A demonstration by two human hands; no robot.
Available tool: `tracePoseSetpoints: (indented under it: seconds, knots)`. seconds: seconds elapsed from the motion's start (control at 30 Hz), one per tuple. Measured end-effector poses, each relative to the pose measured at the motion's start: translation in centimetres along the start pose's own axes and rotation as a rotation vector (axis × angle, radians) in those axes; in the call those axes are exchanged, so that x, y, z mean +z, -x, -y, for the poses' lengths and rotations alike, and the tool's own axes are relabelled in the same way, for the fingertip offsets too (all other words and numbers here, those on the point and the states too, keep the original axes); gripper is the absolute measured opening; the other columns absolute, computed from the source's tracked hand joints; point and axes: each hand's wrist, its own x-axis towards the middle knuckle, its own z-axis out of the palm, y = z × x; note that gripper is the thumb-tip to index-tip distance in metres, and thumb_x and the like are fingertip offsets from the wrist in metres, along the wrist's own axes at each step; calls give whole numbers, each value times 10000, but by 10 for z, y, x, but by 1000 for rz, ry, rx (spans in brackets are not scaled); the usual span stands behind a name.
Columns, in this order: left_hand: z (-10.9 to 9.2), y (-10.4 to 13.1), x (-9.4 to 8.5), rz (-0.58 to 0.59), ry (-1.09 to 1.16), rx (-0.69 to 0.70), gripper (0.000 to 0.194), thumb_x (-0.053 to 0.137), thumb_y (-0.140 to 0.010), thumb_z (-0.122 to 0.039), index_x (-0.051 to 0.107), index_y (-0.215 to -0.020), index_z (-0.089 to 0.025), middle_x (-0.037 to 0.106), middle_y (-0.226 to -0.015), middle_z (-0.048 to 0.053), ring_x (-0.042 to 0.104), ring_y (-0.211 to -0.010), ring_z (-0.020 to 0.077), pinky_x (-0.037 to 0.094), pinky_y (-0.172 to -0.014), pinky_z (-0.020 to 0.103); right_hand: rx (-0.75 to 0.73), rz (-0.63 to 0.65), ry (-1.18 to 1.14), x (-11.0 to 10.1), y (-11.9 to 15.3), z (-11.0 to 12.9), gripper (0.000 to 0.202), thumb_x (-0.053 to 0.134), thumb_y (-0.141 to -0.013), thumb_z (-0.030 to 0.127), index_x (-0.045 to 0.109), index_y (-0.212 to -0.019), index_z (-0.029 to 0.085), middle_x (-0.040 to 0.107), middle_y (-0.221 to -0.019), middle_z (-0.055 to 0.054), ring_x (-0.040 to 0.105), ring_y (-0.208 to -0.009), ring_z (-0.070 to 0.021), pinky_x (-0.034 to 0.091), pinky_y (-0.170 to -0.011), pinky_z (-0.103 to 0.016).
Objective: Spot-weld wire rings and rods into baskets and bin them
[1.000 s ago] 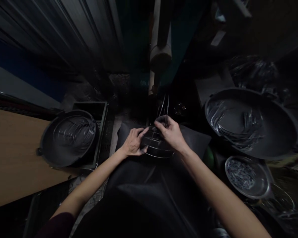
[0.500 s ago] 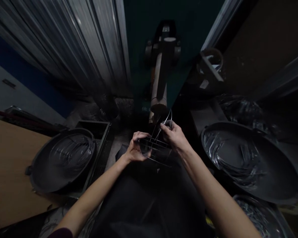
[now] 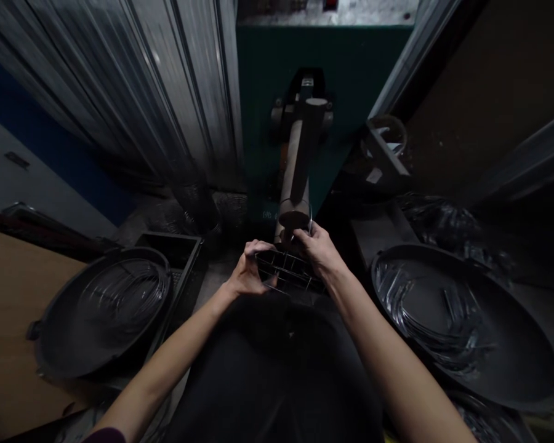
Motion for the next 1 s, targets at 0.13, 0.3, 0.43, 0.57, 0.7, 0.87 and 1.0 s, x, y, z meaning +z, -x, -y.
tracePoseSetpoints:
  seconds: [0.13,0.3,0.43,0.57,0.7,0.87,1.0]
  knots:
    - [4,-5,-2,-33,16,41,587,624,-622,-290,356,-1133,-183,576,-983,87,550,-863,245,408,-792,414,6,-18,-16,2,-7,-1,502,826,-468,480,534,-758,193,509,-540,40,373,-405,-68,248,-350,-198]
    - [8,-10,-2,53,15,-54,575,615,-637,-327,395,-1148,-177,582,-1004,90,543,-891,258,386,-861,443,26,-55,-25,-1,-17,-8,510,833,-455,478,479,-690,197,453,-509,66,368,-400,-55,275,-369,-185]
    - [5,-14,-6,58,-14,-27,555,619,-623,-311,404,-1120,-190,585,-985,75,543,-857,245,401,-811,418,34,-39,-39,-2,-19,-14,486,827,-493,459,485,-727,205,482,-552,62,399,-417,-56,308,-380,-175]
    - [4,-15,-8,57,-43,2,515,630,-605,-236,411,-1070,-198,559,-895,42,524,-803,210,412,-759,380,81,-96,-91,0,-18,-15,399,807,-555,370,503,-746,197,453,-535,81,362,-403,-35,311,-375,-142]
    - [12,-7,-3,-9,22,-52,664,673,-611,-244,307,-1163,-203,500,-1048,81,535,-960,238,431,-868,435,60,-253,-243,0,-17,-10,247,686,-684,312,475,-695,183,481,-537,62,347,-394,-35,264,-344,-130]
    - [20,4,-2,-86,104,-125,709,686,-621,-195,235,-1168,-213,473,-1035,69,558,-917,199,475,-836,403,0,-166,-270,1,-18,-6,245,697,-656,289,479,-666,180,429,-487,76,316,-373,-33,230,-329,-140]
    - [20,4,-10,-109,91,-119,693,696,-613,-192,255,-1147,-215,466,-1026,58,558,-900,187,476,-836,395,-57,-74,-283,3,-21,-11,359,771,-593,347,456,-674,196,383,-459,97,302,-364,-33,235,-337,-149]
